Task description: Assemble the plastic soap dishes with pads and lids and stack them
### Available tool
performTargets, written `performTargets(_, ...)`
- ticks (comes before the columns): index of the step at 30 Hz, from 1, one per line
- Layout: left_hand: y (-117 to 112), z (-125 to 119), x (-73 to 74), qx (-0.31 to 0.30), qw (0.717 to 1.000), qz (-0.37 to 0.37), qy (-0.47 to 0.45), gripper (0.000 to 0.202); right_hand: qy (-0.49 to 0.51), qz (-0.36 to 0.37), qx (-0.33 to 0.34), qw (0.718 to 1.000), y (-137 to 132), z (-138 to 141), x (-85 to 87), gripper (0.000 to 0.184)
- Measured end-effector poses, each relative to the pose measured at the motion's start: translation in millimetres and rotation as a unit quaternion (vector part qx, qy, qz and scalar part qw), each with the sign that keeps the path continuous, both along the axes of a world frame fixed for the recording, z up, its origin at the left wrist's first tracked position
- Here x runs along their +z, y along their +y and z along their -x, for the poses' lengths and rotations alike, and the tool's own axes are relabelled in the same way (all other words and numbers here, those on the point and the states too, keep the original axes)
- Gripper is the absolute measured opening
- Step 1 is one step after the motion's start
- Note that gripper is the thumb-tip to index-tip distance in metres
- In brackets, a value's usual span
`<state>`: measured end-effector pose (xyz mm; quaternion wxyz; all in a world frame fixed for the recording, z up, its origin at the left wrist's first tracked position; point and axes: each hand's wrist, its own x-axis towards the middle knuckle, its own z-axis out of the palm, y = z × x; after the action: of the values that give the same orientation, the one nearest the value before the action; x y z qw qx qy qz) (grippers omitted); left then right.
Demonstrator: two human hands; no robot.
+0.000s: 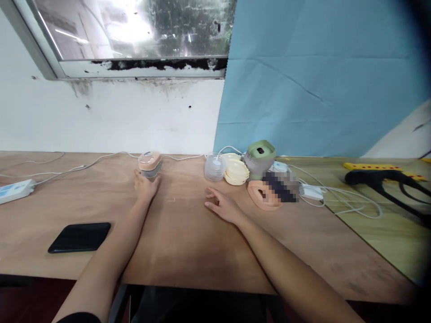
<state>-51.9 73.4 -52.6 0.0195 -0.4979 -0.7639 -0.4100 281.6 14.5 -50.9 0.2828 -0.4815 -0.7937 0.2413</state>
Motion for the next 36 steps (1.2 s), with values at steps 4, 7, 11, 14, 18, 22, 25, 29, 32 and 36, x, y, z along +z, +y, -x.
performTargets(4,-23,-27,-4.7,-0.092,0.995,-0.009,0.045,0.099,0.012,-0.003,0.0,1.0,-1,3,0.5,0.061)
performTargets(7,-39,-46,-7.8,-0.184,0.979,0.029,0.088,0.09,0.044,-0.024,-0.015,0.999,-2,4,4.2,0.053)
performTargets(11,-50,-58,-7.5,-0.304,0.929,0.13,0.166,0.069,0.092,-0.086,-0.086,0.988,0,0,11.0,0.04)
performTargets(14,-50,-55,-4.9,-0.346,0.905,0.148,0.197,0.058,0.111,-0.128,-0.156,0.973,6,-10,14.2,0.036)
performTargets(18,-47,-47,-3.6,-0.36,0.895,0.155,0.212,0.061,0.119,-0.181,-0.237,0.947,17,-30,17.0,0.034)
performTargets(22,-45,-43,-4.9,-0.368,0.889,0.156,0.221,0.063,0.072,-0.23,-0.297,0.924,29,-56,19.3,0.034)
performTargets(25,-44,-42,-5.3,-0.375,0.886,0.157,0.223,0.063,0.026,-0.27,-0.318,0.908,35,-72,19.2,0.036)
performTargets(29,-43,-41,-4.7,-0.377,0.885,0.163,0.22,0.063,0.012,-0.307,-0.335,0.891,35,-76,18.5,0.047)
performTargets(32,-44,-41,-3.6,-0.38,0.886,0.161,0.213,0.063,0.009,-0.312,-0.299,0.902,36,-71,18.3,0.05)
performTargets(36,-45,-42,-2.8,-0.383,0.886,0.157,0.208,0.062,0.004,-0.301,-0.247,0.921,42,-65,14.8,0.049)
